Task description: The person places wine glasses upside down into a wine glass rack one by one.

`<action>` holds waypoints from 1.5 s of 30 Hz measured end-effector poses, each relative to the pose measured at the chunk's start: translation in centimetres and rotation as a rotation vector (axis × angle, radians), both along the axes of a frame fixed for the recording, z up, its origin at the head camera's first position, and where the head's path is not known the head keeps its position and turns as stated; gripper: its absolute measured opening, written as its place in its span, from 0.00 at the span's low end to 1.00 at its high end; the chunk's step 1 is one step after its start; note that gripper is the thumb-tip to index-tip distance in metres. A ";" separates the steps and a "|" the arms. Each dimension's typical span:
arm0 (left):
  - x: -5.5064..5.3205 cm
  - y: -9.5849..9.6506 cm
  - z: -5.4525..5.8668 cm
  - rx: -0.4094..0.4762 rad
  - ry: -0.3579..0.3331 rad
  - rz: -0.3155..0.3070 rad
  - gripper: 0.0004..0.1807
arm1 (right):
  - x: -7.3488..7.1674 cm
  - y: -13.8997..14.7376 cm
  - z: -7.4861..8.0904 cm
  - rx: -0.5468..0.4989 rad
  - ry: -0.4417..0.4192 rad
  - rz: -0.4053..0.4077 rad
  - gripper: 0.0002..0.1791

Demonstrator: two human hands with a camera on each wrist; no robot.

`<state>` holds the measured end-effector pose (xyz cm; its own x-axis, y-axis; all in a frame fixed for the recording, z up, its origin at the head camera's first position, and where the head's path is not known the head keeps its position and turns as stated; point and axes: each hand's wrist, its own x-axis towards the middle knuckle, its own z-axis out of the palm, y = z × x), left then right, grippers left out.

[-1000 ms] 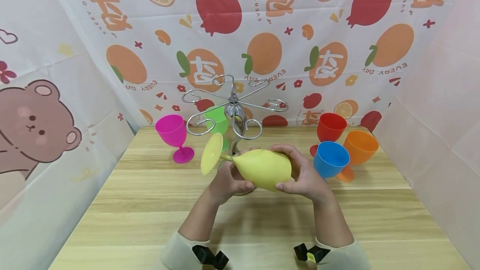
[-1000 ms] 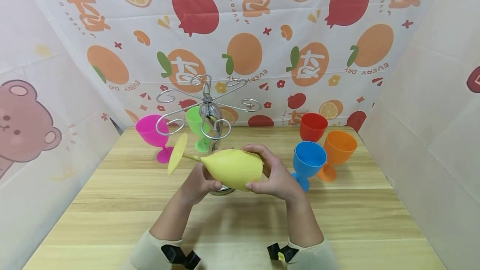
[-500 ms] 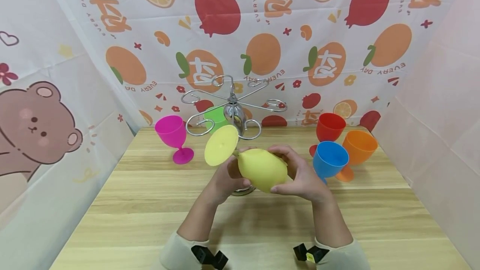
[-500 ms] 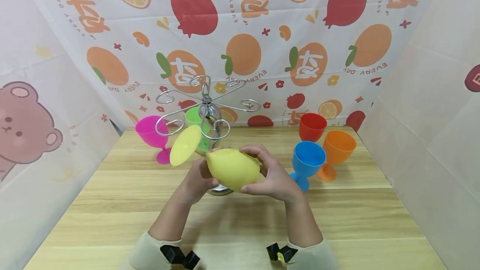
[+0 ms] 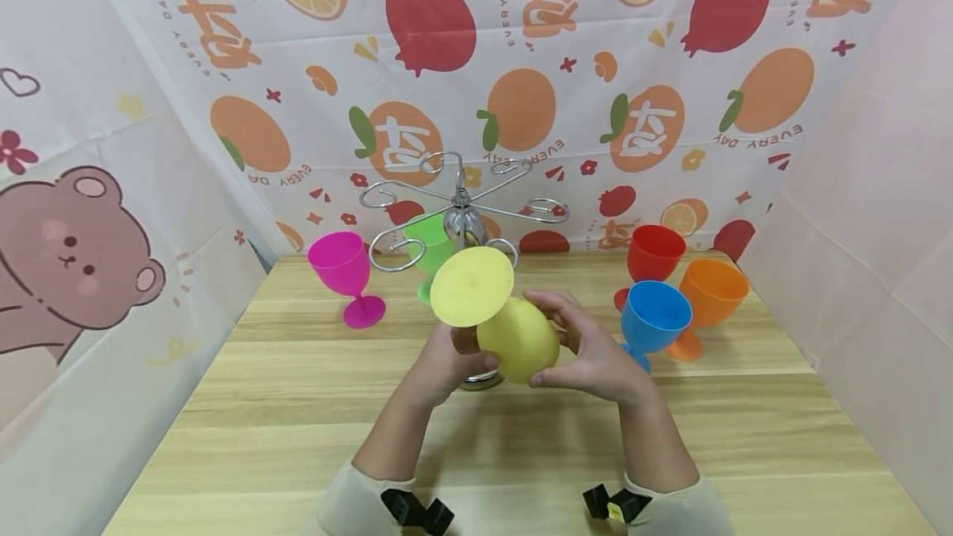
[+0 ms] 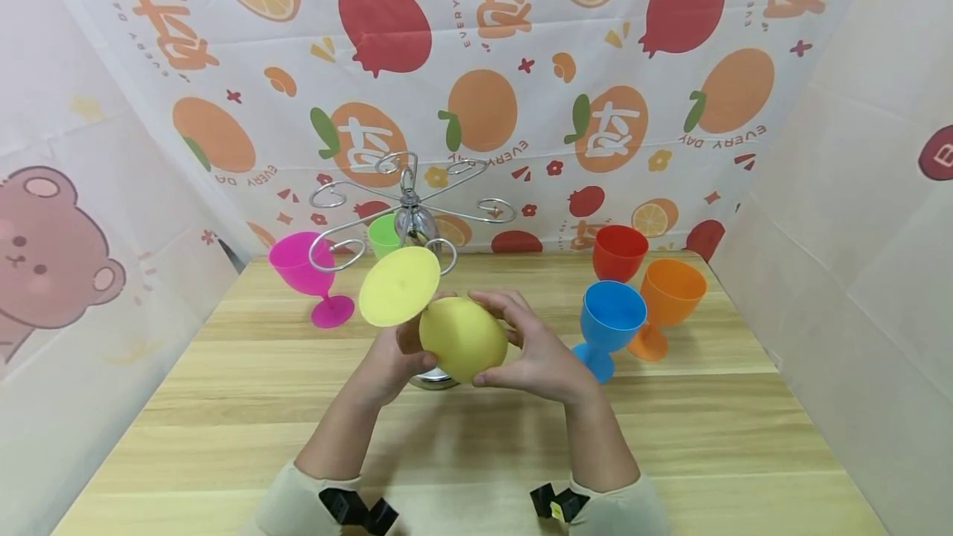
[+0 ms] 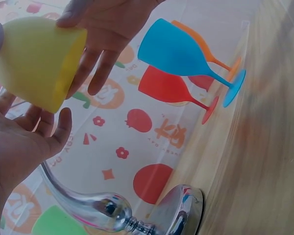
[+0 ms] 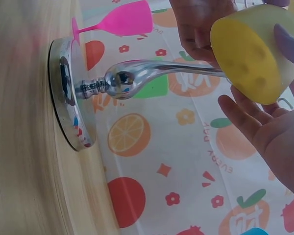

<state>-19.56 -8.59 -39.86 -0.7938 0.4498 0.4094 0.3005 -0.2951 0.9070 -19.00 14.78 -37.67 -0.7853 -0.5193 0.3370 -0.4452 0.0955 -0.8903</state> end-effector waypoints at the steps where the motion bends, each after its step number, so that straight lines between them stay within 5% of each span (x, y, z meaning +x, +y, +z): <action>1: 0.0 0.0 0.0 -0.002 -0.002 0.003 0.45 | 0.0 0.0 0.0 0.004 -0.003 0.000 0.49; 10: 0.4 -0.1 0.1 -0.027 -0.047 0.022 0.45 | 0.2 -0.4 0.0 0.021 -0.022 -0.008 0.50; 45: 0.7 0.3 0.4 -0.137 0.022 0.059 0.41 | 0.6 -0.3 0.2 -0.036 -0.015 0.030 0.52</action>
<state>-18.84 -8.32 -39.47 -0.8119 0.4555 0.3652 0.3340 -0.1508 0.9304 -18.36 14.48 -37.43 -0.7743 -0.5307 0.3446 -0.4344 0.0498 -0.8993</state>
